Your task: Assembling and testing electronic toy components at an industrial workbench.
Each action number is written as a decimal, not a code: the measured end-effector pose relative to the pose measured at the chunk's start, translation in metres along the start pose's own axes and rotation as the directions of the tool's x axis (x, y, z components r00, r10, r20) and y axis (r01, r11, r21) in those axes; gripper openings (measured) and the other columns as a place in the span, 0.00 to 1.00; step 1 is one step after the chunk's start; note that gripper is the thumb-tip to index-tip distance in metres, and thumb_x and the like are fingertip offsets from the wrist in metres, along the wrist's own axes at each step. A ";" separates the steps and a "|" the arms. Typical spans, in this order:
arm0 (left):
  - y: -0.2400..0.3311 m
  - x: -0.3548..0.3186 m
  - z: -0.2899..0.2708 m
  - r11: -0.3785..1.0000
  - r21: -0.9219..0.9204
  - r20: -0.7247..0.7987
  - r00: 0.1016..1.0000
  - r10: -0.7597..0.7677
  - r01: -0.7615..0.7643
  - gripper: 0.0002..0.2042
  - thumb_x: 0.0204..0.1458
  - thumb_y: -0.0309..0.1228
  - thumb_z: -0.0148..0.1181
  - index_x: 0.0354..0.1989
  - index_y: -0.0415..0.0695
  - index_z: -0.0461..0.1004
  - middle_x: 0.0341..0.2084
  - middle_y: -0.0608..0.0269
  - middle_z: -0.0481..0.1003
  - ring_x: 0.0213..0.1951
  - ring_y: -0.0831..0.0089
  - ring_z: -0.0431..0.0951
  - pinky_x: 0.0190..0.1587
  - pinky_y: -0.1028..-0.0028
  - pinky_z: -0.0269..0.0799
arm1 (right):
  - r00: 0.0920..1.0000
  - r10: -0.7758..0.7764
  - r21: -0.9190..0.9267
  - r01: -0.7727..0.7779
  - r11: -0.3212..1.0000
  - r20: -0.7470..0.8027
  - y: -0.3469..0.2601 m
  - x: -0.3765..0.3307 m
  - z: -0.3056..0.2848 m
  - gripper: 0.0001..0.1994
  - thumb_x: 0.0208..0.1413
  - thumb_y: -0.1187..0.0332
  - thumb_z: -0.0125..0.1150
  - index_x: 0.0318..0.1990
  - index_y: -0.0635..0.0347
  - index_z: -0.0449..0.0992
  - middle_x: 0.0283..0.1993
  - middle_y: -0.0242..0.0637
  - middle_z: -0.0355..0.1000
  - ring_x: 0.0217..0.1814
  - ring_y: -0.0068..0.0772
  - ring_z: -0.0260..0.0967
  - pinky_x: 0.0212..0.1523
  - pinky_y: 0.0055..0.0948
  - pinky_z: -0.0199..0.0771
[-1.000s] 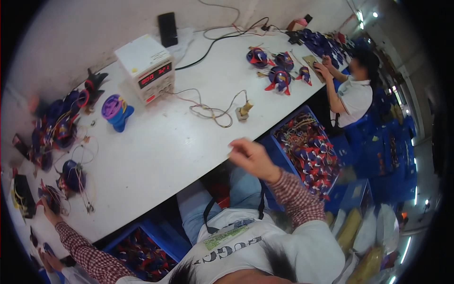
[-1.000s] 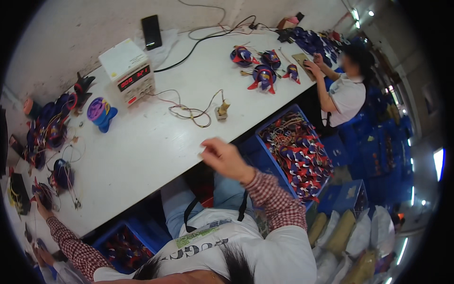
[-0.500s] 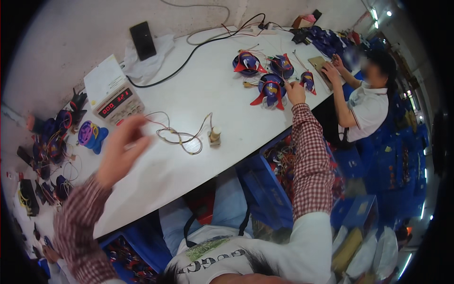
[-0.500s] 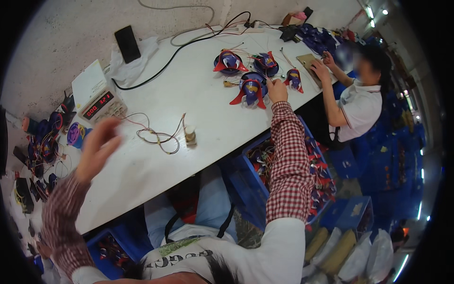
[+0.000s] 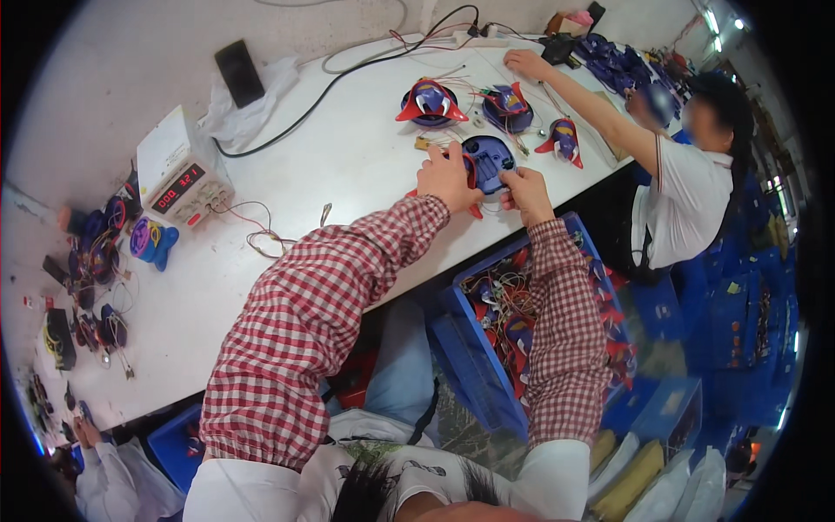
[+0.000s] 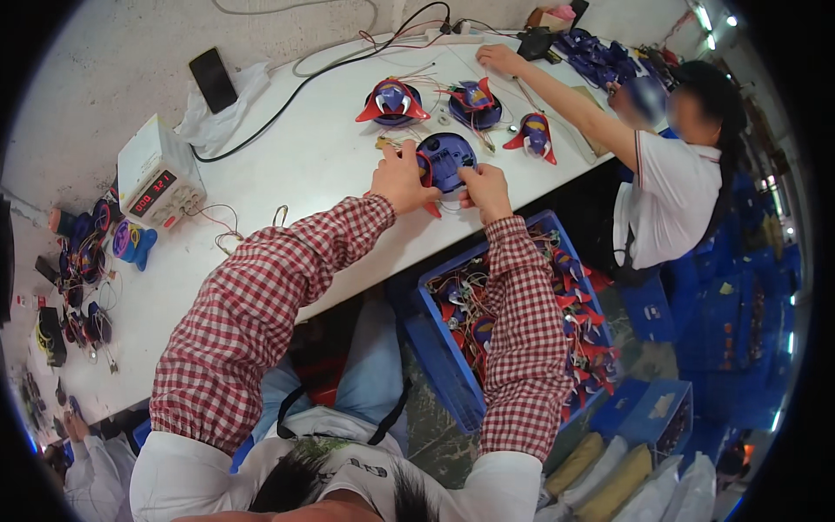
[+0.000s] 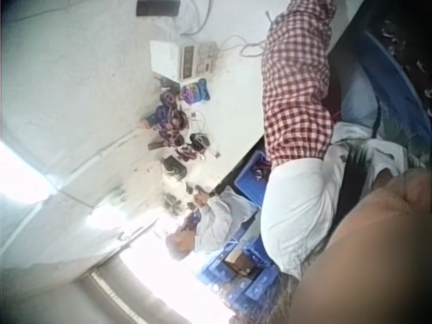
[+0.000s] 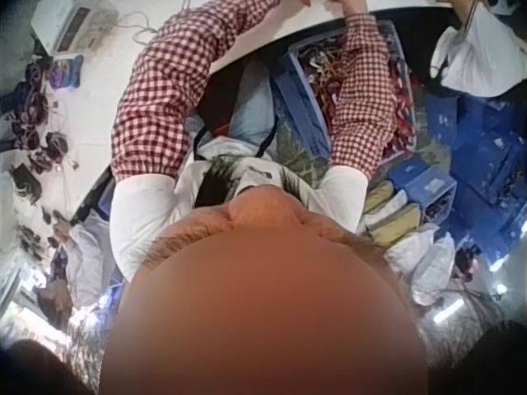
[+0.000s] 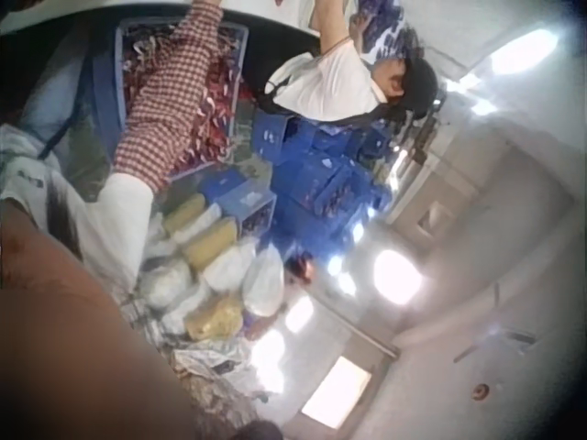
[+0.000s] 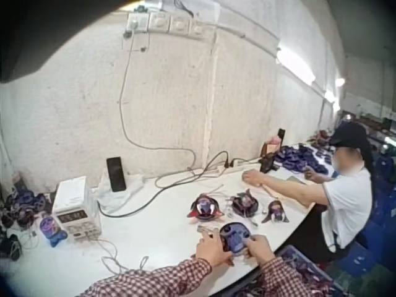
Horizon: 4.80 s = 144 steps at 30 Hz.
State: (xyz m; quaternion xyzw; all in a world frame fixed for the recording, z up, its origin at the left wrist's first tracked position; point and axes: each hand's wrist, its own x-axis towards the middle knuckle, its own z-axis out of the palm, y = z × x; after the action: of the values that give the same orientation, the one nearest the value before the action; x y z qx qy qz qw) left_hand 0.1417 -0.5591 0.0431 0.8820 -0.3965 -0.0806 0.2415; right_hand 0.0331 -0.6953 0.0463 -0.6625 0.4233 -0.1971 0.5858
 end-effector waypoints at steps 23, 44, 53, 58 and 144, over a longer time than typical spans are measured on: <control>-0.007 -0.234 -0.295 0.824 -0.072 0.225 0.795 0.563 -0.562 0.49 0.30 0.33 0.69 0.66 0.43 0.50 0.49 0.50 0.61 0.47 0.55 0.68 0.49 0.64 0.70 | 0.963 -0.134 0.414 0.026 0.910 0.235 -0.026 -0.183 -0.115 0.06 0.58 0.69 0.57 0.31 0.57 0.68 0.23 0.32 0.67 0.17 0.20 0.61 0.16 0.17 0.59; -0.367 -0.331 -0.247 0.609 0.737 0.125 0.944 0.306 -0.295 0.24 0.38 0.29 0.62 0.48 0.45 0.68 0.44 0.60 0.68 0.48 0.62 0.65 0.64 0.43 0.42 | 0.733 0.200 0.317 -0.501 0.805 0.650 0.015 -0.307 0.269 0.11 0.60 0.69 0.55 0.43 0.71 0.68 0.38 0.45 0.71 0.38 0.32 0.73 0.40 0.23 0.78; -0.332 -0.351 -0.244 0.880 0.432 -0.257 0.908 0.331 -0.199 0.18 0.48 0.34 0.57 0.47 0.42 0.69 0.43 0.60 0.68 0.48 0.61 0.67 0.57 0.55 0.57 | 0.910 -0.049 0.011 0.049 0.999 0.412 0.022 -0.263 0.177 0.25 0.56 0.66 0.60 0.58 0.67 0.60 0.46 0.43 0.67 0.34 0.25 0.68 0.27 0.17 0.71; -0.294 -0.301 -0.190 0.996 0.076 -0.363 0.932 -0.019 0.050 0.16 0.52 0.39 0.56 0.43 0.39 0.71 0.38 0.55 0.71 0.38 0.60 0.74 0.40 0.67 0.71 | 0.797 -0.565 -0.163 0.599 0.784 0.214 0.017 -0.188 0.188 0.24 0.52 0.69 0.63 0.55 0.64 0.63 0.46 0.38 0.66 0.29 0.21 0.61 0.25 0.16 0.65; -0.319 -0.434 -0.185 0.951 -0.107 -0.268 0.913 -0.307 0.289 0.08 0.48 0.31 0.61 0.30 0.38 0.72 0.26 0.58 0.70 0.26 0.67 0.69 0.31 0.73 0.67 | 0.256 -0.634 0.073 0.893 0.445 0.730 0.036 -0.330 0.307 0.05 0.54 0.76 0.58 0.37 0.64 0.72 0.31 0.38 0.69 0.26 0.34 0.65 0.27 0.26 0.66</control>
State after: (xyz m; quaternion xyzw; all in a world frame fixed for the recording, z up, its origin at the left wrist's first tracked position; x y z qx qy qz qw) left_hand 0.1226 0.0103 0.0265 0.9262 -0.2161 -0.0029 0.3089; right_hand 0.0677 -0.2450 0.0169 -0.8970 -0.1747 -0.1285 0.3852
